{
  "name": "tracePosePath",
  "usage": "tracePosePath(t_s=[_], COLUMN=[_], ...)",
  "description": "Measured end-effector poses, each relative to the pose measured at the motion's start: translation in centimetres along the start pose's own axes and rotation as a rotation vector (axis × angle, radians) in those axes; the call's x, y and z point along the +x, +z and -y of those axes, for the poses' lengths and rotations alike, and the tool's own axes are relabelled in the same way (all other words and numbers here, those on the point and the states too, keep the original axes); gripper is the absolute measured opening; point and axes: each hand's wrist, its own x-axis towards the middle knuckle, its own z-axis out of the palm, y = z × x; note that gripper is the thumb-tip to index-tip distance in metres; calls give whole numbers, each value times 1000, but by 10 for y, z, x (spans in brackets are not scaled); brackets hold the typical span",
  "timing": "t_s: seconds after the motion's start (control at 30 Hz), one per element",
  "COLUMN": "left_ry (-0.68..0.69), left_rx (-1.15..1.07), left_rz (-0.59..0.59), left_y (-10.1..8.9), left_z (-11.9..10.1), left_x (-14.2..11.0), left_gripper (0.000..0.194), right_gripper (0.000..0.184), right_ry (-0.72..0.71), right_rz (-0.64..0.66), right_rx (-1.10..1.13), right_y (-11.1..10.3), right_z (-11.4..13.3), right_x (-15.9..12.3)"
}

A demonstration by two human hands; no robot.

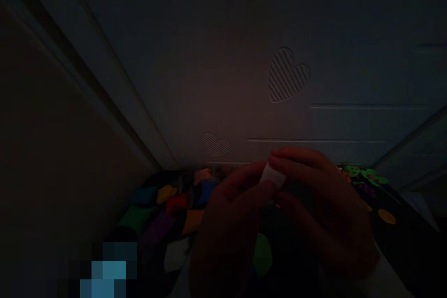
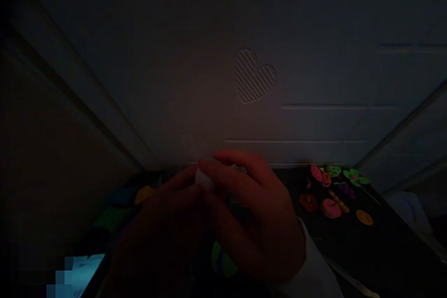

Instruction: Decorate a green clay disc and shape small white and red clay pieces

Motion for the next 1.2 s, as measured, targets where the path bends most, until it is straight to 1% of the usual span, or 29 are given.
tracePosePath(t_s=[0.17, 0.23, 0.33, 0.43, 0.53, 0.6, 0.67, 0.73, 0.93, 1.03, 1.2], left_ry=[-5, 1, -14, -19, -6, -1, -5, -3, -10, -6, -13], left_rx=[-25, -4, 12, 16, 34, 39, 52, 73, 211, 244, 283], left_rz=[75, 78, 50, 62, 73, 64, 46, 41, 79, 78, 70], left_y=[2, 2, 1, -1, -2, -2, -2, -2, -3, -2, -3], left_z=[-2, -4, -5, -4, 0, 1, 1, -1, -5, -6, -6], left_x=[-2, -2, 0, 2, 2, 1, -1, -3, -3, -3, -4], left_gripper=[13, 13, 15, 18, 20, 22, 25, 23, 7, 7, 8], right_gripper=[37, 39, 48, 55, 46, 37, 32, 32, 36, 38, 28], right_ry=[7, -2, -16, -16, -31, -37, -39, -31, -26, -30, -59], right_rz=[69, 105, 150, 156, 119, 97, 90, 88, 102, 103, 89], right_rx=[9, 0, -8, -48, -76, -93, -101, -88, -45, -46, -69], right_y=[-5, -6, -5, -4, -3, -3, -4, -5, -8, -9, -9], right_z=[3, 2, -2, -6, -7, -6, -6, -5, -7, -7, -5], right_x=[1, 2, 1, 1, 2, 3, 5, 6, 4, 4, 7])
